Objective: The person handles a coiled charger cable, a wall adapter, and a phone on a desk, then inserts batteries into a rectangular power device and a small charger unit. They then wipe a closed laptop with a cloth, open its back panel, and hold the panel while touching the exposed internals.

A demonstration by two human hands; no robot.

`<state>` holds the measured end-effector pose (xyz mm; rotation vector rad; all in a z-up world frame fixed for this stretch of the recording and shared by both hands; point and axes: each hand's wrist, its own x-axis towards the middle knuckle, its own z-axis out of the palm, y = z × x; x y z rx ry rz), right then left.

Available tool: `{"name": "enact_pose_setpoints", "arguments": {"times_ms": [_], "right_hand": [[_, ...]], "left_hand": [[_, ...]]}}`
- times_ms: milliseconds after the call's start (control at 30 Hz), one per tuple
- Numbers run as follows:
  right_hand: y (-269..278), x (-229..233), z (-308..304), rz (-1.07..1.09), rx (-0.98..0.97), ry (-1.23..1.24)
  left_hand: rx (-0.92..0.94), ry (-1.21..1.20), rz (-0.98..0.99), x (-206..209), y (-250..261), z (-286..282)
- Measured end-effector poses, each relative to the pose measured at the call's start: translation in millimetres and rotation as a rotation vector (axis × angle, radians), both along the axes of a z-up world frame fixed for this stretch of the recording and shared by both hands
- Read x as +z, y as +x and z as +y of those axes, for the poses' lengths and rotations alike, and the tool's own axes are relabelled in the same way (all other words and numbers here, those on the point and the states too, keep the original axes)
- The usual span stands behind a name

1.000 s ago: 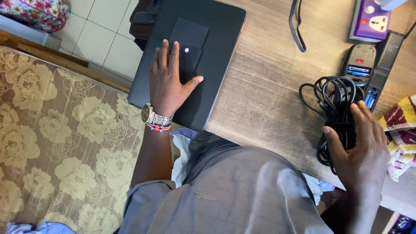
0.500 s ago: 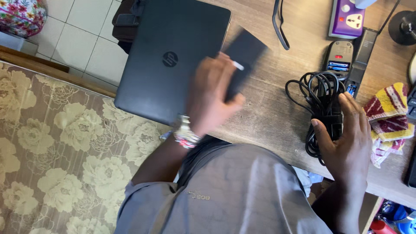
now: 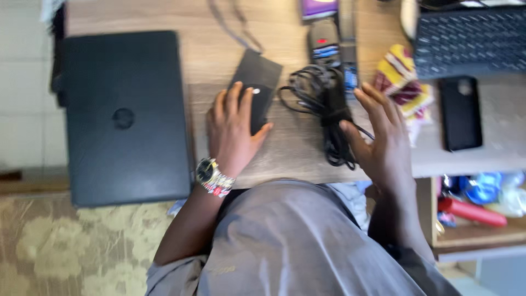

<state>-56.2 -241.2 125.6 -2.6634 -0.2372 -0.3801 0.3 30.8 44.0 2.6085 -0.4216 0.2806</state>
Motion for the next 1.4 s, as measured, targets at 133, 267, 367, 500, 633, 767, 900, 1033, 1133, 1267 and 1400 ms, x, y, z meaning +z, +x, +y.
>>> {"name": "enact_pose_setpoints", "arguments": {"times_ms": [133,267,367,500,633,767,900,1033,1133,1267,1400], "right_hand": [[10.0,-13.2,-28.8,-0.067,-0.213,-0.265],[14.0,-26.3,-58.0,-0.058,-0.331,-0.308],[20.7,-44.8,-70.5,-0.002,-0.351,-0.208],[19.1,-67.1,-87.0,0.044,-0.38,0.006],[12.6,-72.7,-114.7,-0.177,-0.211,0.301],[7.0,-74.2,-153.5,-0.225,-0.04,0.97],[2.6,-79.1,-156.1,-0.038,0.027,1.254],[14.1,-82.5,-92.3,0.23,0.15,1.257],[17.5,-83.2,-11.3,0.359,0.121,1.016],[19.6,-65.8,77.9,0.599,0.231,1.209],[23.9,-52.1,117.7,0.661,0.291,1.243]], "left_hand": [[-0.027,0.005,-0.007,-1.8,-2.4,-6.2],[-0.021,-0.01,-0.022,-0.5,-3.2,-5.8],[-0.018,-0.023,-0.003,-1.8,-4.5,-4.1],[-0.051,-0.07,-0.028,0.0,-6.1,3.0],[-0.067,-0.107,-0.025,7.6,-15.1,24.3],[-0.012,-0.118,-0.016,7.2,-30.0,54.1],[0.103,-0.06,-0.038,-4.8,-41.0,88.4],[0.167,0.039,-0.013,-21.7,-60.5,122.8],[0.157,0.087,-0.028,-32.2,-65.0,136.7],[0.141,0.053,0.009,-41.4,-64.1,132.8],[0.187,0.036,0.03,-38.8,-60.0,116.4]]}}
